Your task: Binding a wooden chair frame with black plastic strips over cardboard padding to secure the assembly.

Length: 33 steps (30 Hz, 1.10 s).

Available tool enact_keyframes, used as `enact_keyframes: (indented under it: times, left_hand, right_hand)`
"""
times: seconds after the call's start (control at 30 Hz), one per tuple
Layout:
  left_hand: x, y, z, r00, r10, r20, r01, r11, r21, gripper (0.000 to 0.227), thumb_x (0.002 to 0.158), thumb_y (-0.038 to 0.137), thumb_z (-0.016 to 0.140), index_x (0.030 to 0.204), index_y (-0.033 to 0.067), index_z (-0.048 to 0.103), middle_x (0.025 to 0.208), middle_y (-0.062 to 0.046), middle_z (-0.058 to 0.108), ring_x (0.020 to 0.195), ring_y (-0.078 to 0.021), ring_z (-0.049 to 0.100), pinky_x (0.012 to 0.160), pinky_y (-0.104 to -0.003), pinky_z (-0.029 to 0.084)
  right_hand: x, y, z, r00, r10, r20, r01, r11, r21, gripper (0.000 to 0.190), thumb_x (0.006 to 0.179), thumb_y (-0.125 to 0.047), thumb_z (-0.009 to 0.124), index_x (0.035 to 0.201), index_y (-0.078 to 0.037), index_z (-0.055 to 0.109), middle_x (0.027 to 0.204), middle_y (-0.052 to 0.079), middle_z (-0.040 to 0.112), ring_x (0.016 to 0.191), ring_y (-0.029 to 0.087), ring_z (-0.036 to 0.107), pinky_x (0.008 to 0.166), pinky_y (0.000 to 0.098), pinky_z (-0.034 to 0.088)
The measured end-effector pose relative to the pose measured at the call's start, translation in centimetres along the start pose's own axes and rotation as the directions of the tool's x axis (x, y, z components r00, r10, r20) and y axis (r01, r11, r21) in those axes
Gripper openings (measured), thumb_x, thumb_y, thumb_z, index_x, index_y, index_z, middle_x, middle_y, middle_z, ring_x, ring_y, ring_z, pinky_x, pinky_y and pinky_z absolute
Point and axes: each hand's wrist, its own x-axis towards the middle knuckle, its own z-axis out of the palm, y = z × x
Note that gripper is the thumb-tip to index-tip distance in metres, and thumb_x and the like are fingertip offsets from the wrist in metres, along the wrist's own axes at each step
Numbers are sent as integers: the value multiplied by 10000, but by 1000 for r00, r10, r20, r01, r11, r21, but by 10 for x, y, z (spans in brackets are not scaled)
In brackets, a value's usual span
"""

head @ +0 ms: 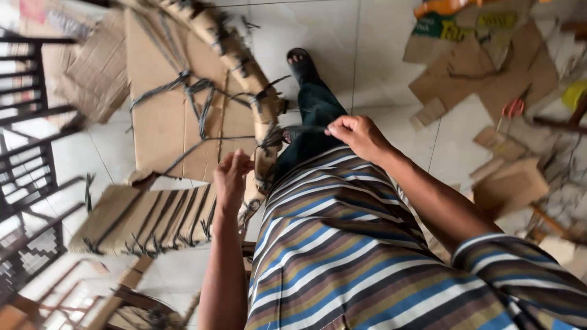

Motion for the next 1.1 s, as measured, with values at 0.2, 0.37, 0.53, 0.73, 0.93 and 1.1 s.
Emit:
enact_keyframes:
  times: [0.2, 0.37, 0.53, 0.73, 0.93, 1.1]
  left_hand:
    - [40, -12, -5, 998, -67, -12, 68, 989, 131, 240, 1048, 323, 624, 991, 101, 697, 880, -48, 744, 780, -121, 714, 754, -237, 552]
    - [64, -26, -6, 995, -103, 1, 101, 979, 175, 218, 1053, 338, 643, 1025, 128, 693, 910, -38, 752, 774, -122, 728, 748, -235, 557]
    - [45, -10, 1, 990, -136, 21, 131, 977, 171, 227, 1060, 350, 618, 1066, 138, 698, 921, -37, 743, 788, -130, 721, 747, -253, 543]
    - [39, -48, -2, 976, -205, -72, 203, 979, -26, 231, 1021, 336, 635, 1062, 120, 704, 901, -17, 752, 762, -93, 711, 728, -210, 533]
    - [27, -35, -4, 949, -283, -141, 254, 948, -190, 278, 994, 308, 655, 1097, 58, 720, 944, -65, 753, 818, -134, 707, 788, -250, 550]
    - [39, -32, -8, 939, -300, -167, 245, 926, -288, 303, 990, 339, 652, 1098, 71, 740, 944, -84, 755, 863, -156, 713, 861, -304, 574]
  right_hand:
    - [31, 90, -22, 910, 64, -409, -122, 986, -117, 207, 985, -294, 694, 997, -105, 777, 797, 121, 723, 790, 266, 702, 721, 391, 545]
    - [73, 127, -22, 846, 139, -514, -227, 967, -113, 160, 942, -285, 696, 993, -173, 798, 828, 27, 748, 824, 221, 733, 723, 370, 570]
    - [118, 125, -1, 874, 266, -406, -345, 929, -134, 268, 956, -256, 604, 1094, -112, 784, 900, 97, 762, 896, 302, 745, 758, 427, 589]
    - [161, 120, 40, 935, 230, -271, -300, 919, -255, 301, 975, -275, 584, 1126, -109, 785, 937, 115, 756, 949, 352, 730, 774, 459, 577]
    - [211, 192, 97, 981, 175, -87, -195, 882, -428, 261, 1017, -331, 574, 1066, -199, 794, 789, 12, 726, 770, 212, 718, 678, 385, 534]
    - [229, 173, 131, 978, 171, 123, -58, 781, -622, 261, 1015, -325, 571, 1059, -195, 793, 803, 15, 730, 792, 213, 719, 701, 385, 530]
